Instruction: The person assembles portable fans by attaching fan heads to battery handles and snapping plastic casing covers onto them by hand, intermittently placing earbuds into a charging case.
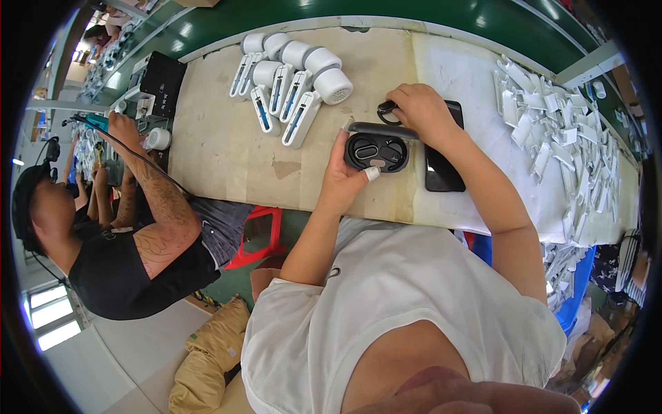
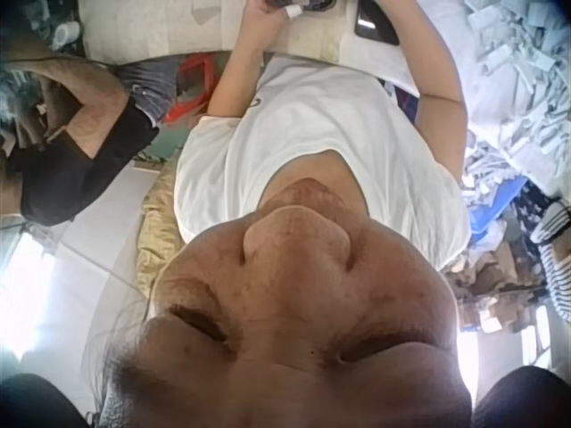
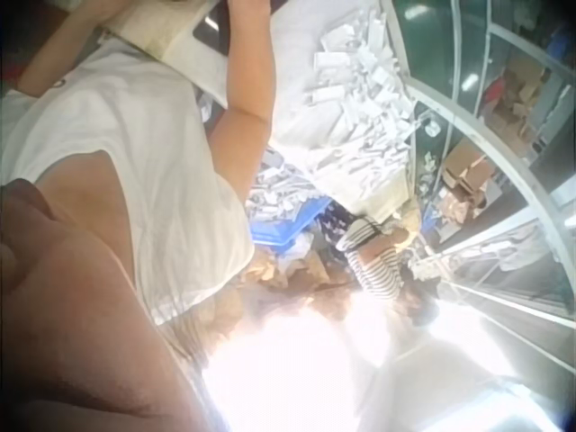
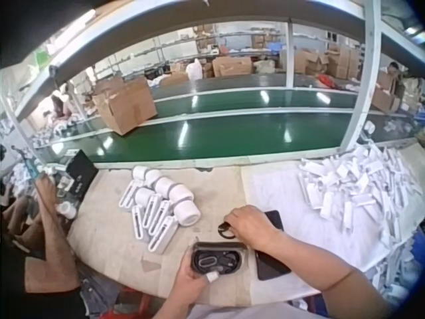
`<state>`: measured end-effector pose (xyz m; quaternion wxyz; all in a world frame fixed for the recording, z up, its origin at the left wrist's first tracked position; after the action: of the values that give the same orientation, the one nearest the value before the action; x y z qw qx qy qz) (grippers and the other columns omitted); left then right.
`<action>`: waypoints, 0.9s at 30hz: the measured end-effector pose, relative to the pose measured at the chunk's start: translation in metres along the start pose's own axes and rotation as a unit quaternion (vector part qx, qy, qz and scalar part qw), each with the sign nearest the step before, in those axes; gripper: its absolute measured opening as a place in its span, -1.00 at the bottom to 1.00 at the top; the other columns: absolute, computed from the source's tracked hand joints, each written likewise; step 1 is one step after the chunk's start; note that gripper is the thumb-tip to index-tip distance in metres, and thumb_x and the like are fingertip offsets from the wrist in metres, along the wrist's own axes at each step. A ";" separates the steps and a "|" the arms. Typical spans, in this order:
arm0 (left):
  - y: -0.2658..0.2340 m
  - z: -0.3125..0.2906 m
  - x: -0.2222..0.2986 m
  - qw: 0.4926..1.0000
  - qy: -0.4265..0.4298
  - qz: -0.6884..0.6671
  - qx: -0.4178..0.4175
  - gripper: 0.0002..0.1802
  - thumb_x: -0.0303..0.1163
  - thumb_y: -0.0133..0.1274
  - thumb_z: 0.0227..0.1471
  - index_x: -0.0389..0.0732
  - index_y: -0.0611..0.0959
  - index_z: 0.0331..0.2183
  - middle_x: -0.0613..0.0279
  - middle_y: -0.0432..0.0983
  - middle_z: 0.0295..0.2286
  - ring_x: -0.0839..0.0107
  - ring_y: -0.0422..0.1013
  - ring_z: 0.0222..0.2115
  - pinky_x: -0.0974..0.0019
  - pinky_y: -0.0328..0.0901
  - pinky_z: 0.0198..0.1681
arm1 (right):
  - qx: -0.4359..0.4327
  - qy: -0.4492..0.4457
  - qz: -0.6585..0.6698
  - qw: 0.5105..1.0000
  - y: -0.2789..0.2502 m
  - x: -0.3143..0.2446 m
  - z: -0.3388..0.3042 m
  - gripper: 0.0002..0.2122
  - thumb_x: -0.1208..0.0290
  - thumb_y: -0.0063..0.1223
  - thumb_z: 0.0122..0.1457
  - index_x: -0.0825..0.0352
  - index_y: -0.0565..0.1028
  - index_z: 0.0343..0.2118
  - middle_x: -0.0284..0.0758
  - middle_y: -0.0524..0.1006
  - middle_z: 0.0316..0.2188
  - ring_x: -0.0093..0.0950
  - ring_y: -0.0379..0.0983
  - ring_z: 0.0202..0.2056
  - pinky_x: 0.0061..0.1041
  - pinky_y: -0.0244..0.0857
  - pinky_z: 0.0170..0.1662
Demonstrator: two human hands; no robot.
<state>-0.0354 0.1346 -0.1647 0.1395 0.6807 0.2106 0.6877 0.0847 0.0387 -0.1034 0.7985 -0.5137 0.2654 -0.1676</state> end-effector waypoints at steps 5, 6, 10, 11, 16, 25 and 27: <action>0.001 -0.001 0.001 1.000 0.002 0.018 0.013 -0.01 -0.75 0.06 -0.20 -0.25 -0.14 0.18 0.13 0.20 0.00 0.35 0.24 -0.01 0.30 0.21 0.01 | 0.023 -0.002 -0.001 1.000 -0.013 -0.001 -0.002 -0.86 0.49 0.05 -0.09 0.29 0.42 -0.40 -0.26 0.45 -0.45 -0.29 0.40 -0.32 -0.35 0.21 -0.15; -0.001 -0.001 0.001 0.999 0.008 0.024 0.022 -0.01 -0.75 0.06 -0.20 -0.25 -0.14 0.17 0.12 0.20 0.00 0.35 0.24 -0.01 0.30 0.20 0.02 | 0.029 0.025 0.004 0.999 -0.021 0.002 -0.002 -0.85 0.49 0.05 -0.08 0.30 0.42 -0.39 -0.24 0.46 -0.44 -0.27 0.40 -0.33 -0.34 0.21 -0.15; -0.004 0.000 0.003 0.999 0.017 0.007 0.041 -0.03 -0.75 0.06 -0.20 -0.27 -0.12 0.17 0.11 0.21 -0.01 0.35 0.23 -0.01 0.30 0.19 0.03 | 0.139 0.137 0.083 0.977 -0.067 0.022 -0.025 -0.74 0.53 0.06 -0.05 0.32 0.43 -0.23 -0.23 0.49 -0.38 -0.27 0.43 -0.34 -0.39 0.30 -0.25; -0.010 0.001 0.002 0.998 0.017 0.025 0.059 -0.03 -0.75 0.06 -0.20 -0.28 -0.12 0.17 0.11 0.21 -0.01 0.36 0.23 -0.01 0.30 0.19 0.03 | 0.149 0.184 0.177 0.955 -0.072 0.025 -0.035 -0.73 0.54 0.05 -0.03 0.31 0.43 -0.20 -0.25 0.48 -0.39 -0.33 0.44 -0.35 -0.46 0.31 -0.27; -0.010 0.007 0.004 0.995 0.042 0.030 0.087 -0.07 -0.75 0.04 -0.19 -0.31 -0.08 0.15 0.12 0.24 -0.05 0.37 0.26 -0.05 0.33 0.20 0.02 | 0.064 0.219 0.372 0.900 -0.062 0.002 -0.070 -0.70 0.55 0.06 0.00 0.25 0.45 -0.15 -0.35 0.45 -0.35 -0.60 0.36 -0.39 -0.65 0.27 -0.36; 0.016 0.008 0.010 0.997 0.056 0.020 0.057 -0.07 -0.76 0.03 -0.18 -0.26 -0.09 0.16 0.12 0.23 -0.04 0.40 0.27 -0.06 0.36 0.23 -0.02 | 0.110 0.130 0.190 0.967 -0.069 -0.034 -0.066 -0.73 0.53 0.09 -0.04 0.24 0.46 -0.21 -0.29 0.44 -0.35 -0.31 0.40 -0.34 -0.41 0.32 -0.32; 0.016 0.006 0.012 0.996 0.061 0.023 0.055 -0.07 -0.76 0.04 -0.18 -0.25 -0.09 0.16 0.12 0.22 -0.04 0.40 0.26 -0.05 0.35 0.23 -0.02 | 0.125 0.127 0.165 0.970 -0.072 -0.034 -0.066 -0.73 0.53 0.10 -0.05 0.25 0.46 -0.22 -0.29 0.45 -0.35 -0.28 0.40 -0.33 -0.39 0.32 -0.30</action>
<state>-0.0279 0.1267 -0.1463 0.0728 0.6490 0.2402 0.7182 0.0182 -0.0213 -0.0512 0.8328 -0.3329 0.4230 -0.1292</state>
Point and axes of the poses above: each hand's wrist, its own z-axis towards the middle knuckle, its own y-axis out of the palm, x = y × z, the point moved 9 cm from there along z, towards the middle knuckle
